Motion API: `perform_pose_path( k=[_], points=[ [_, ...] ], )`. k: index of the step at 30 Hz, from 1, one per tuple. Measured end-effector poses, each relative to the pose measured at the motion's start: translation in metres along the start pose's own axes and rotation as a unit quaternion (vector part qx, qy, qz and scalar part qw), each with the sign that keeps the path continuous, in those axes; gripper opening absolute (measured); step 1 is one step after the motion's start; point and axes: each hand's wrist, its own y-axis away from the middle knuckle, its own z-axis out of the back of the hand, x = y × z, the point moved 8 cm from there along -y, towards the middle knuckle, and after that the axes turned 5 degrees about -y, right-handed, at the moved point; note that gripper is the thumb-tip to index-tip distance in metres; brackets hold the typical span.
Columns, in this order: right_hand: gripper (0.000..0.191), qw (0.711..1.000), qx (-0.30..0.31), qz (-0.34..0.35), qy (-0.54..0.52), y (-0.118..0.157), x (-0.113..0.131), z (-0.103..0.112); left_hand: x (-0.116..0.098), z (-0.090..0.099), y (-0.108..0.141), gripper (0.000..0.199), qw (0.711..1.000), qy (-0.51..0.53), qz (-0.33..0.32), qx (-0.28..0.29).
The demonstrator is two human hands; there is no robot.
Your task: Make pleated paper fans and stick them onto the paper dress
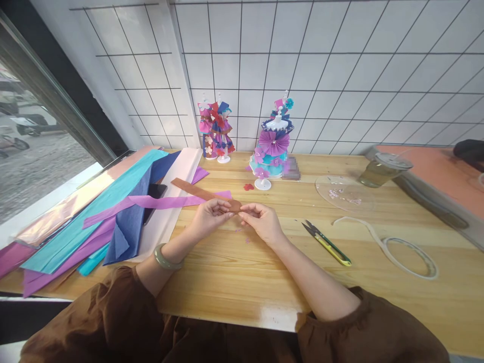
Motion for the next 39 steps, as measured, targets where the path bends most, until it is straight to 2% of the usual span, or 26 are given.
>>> perform_pose_path(
  k=[4, 11, 18, 26, 33, 39],
  points=[
    [0.030, 0.999, 0.008, 0.027, 0.032, 0.001, 0.005, -0.003, -0.005, -0.003, 0.002, 0.026, 0.999, -0.033, -0.031, 0.014],
    [0.028, 0.998, 0.021, 0.038, 0.049, 0.004, 0.008, -0.008, -0.001, -0.007, 0.001, 0.023, 0.999, 0.020, -0.026, 0.039],
    [0.031, 0.999, 0.035, 0.021, 0.001, 0.004, 0.005, -0.011, -0.008, -0.007, 0.002, 0.024, 0.996, -0.042, -0.057, 0.044],
    [0.027, 0.998, 0.006, 0.026, 0.055, 0.004, 0.007, -0.006, -0.011, -0.001, 0.003, 0.037, 0.990, -0.131, -0.058, 0.009],
    [0.022, 0.987, 0.004, 0.108, 0.121, 0.005, 0.016, -0.003, -0.015, 0.001, 0.004, 0.037, 0.984, -0.158, -0.077, 0.009],
    [0.020, 0.980, 0.024, 0.141, 0.141, 0.007, 0.021, -0.005, -0.025, -0.001, 0.007, 0.031, 0.978, -0.174, -0.116, 0.015]
  ],
)
